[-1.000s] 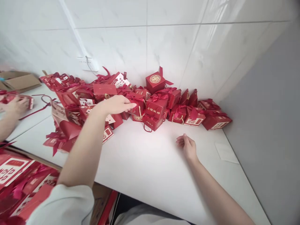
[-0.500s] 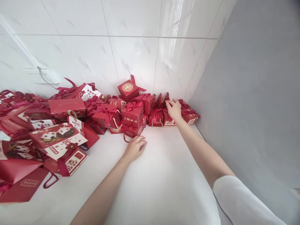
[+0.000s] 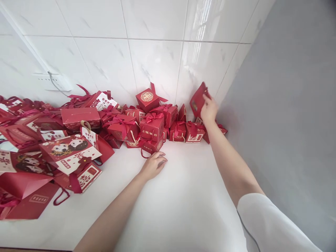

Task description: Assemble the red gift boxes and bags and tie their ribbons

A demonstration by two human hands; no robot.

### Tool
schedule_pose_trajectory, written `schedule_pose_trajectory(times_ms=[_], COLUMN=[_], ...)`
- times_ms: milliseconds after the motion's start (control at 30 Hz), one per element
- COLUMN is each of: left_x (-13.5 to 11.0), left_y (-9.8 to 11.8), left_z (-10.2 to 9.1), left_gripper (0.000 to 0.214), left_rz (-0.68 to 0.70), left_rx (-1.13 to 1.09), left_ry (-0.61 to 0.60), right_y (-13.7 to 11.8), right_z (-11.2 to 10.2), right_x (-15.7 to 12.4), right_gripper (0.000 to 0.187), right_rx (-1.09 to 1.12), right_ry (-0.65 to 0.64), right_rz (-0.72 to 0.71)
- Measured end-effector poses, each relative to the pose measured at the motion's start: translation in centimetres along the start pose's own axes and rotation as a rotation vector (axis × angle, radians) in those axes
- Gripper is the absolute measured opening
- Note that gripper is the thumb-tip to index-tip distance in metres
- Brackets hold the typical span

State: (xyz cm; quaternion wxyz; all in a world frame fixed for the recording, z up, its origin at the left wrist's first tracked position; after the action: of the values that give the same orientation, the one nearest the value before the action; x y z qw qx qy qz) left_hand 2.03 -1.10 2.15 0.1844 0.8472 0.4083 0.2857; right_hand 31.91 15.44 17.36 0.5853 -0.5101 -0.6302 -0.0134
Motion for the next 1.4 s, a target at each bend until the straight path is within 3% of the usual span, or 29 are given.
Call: schedule_pose_trajectory(times_ms=[67, 133, 233, 300, 367, 467, 533, 600, 667, 800, 967, 1167, 1400], left_x=[-0.1, -0.1, -0.3, -0.5, -0.6, -0.8, -0.8, -0.7, -0.6, -0.5, -0.6, -0.6, -0.4], left_y=[0.1, 0.2, 0.5, 1.1, 1.8, 2.4, 2.3, 2.0, 1.7, 1.7, 2.9, 2.2, 1.4], left_z=[-0.2, -0.5, -1.1, -1.2, -0.8, -0.1, 0.2, 0.2, -0.1, -1.0, -1.3, -0.7, -0.1], left_gripper=[0.018, 0.017, 0.043, 0.067, 0.085, 0.077, 0.062, 0.055, 0.055, 0.059, 0.064, 0.056, 0.046], left_rz=[-0.014, -0.046, -0.06, -0.018, 0.032, 0.0, -0.089, -0.159, -0.181, -0.16, -0.079, -0.123, -0.158], left_rx=[-0.053, -0.131, -0.292, -0.42, -0.552, -0.746, -0.841, -0.872, -0.84, -0.705, -0.582, -0.679, -0.896], left_ry=[0.026, 0.092, 0.267, 0.302, 0.23, 0.123, 0.105, 0.106, 0.114, 0.116, 0.081, 0.096, 0.105], right_y=[-2.9, -6.2, -10.0, -11.7, -12.8, -12.7, -11.5, -10.2, -9.6, -10.5, -11.9, -10.4, -8.1], right_z=[-3.8, -7.5, -11.4, -11.7, -10.7, -7.7, -5.8, -4.5, -4.0, -4.3, -3.9, -3.7, -4.1], right_x=[-0.5, -1.9, -4.9, -7.2, -9.5, -11.8, -12.6, -13.1, -13.4, -13.9, -14.1, -13.1, -12.6], right_gripper=[0.04, 0.037, 0.029, 0.026, 0.024, 0.023, 0.032, 0.057, 0.068, 0.063, 0.041, 0.034, 0.04], right_rx=[0.046, 0.11, 0.191, 0.328, 0.464, 0.635, 0.652, 0.631, 0.592, 0.486, 0.521, 0.807, 0.74], right_ry=[0.127, 0.115, -0.146, -0.483, -0.74, -0.88, -0.819, -0.787, -0.825, -0.925, -0.812, -0.576, -0.419], right_rz=[-0.099, -0.17, -0.088, 0.01, 0.065, 0.142, 0.251, 0.347, 0.357, 0.265, 0.224, 0.449, 0.589])
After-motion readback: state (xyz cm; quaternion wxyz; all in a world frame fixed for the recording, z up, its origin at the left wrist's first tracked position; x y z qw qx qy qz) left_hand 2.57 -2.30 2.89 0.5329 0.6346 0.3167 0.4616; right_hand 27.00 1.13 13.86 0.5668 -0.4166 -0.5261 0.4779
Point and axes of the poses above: each hand's wrist, its own x-axis towards the middle knuckle, its own z-axis out of the palm, y = z × x, the point moved 4 cm from there along x, towards the middle knuckle, and after that the axes turned 1 degree about -y, right-handed, at the moved point
